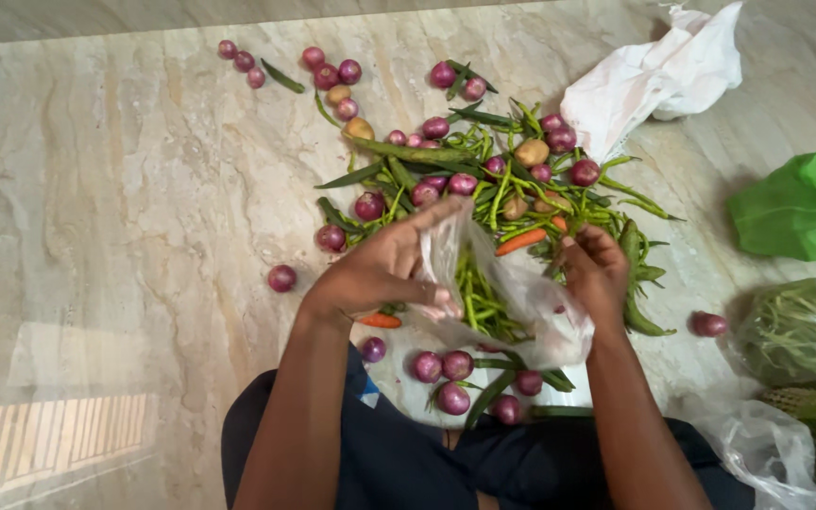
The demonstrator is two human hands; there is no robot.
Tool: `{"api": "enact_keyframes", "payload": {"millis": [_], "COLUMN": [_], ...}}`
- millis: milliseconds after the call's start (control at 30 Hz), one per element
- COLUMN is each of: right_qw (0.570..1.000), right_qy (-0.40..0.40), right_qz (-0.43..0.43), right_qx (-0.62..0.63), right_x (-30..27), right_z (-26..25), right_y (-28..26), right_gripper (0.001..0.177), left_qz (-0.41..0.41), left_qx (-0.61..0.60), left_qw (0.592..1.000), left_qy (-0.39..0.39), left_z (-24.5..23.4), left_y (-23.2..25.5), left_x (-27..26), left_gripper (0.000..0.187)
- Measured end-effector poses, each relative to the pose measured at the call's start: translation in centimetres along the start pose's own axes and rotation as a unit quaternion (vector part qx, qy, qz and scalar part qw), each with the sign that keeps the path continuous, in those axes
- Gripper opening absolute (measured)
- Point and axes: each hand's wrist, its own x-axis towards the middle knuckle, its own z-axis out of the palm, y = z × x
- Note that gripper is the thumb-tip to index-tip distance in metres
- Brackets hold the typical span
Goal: The person sorts various vegetables including onions and green chilies by hand on the floor, placing some into plastic bags and a woven basket.
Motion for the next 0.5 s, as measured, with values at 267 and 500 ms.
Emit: {"api": "enact_keyframes", "payload": {"millis": [267,500], "right_qw": [0.928,0.975], "right_qy": [-0.298,-0.032], "right_qz": [-0.007,0.075], "right_qx": [-0.221,-0.204], "right_x": [-5.1,-2.0], "right_z": [7.2,3.0], "right_y": [-4.5,1.0], "right_gripper": [0.030,0.019], "left_qz": [-0.034,-0.073], "left_qx": [0.031,0.077], "left_qw": [0.998,0.989], "left_qy": [0.037,0.104], "left_z": [-0.2,-2.6], "left_y": [-1.1,0.0], "left_x": [1.0,-1.4], "left_gripper": [0.107,0.099]}}
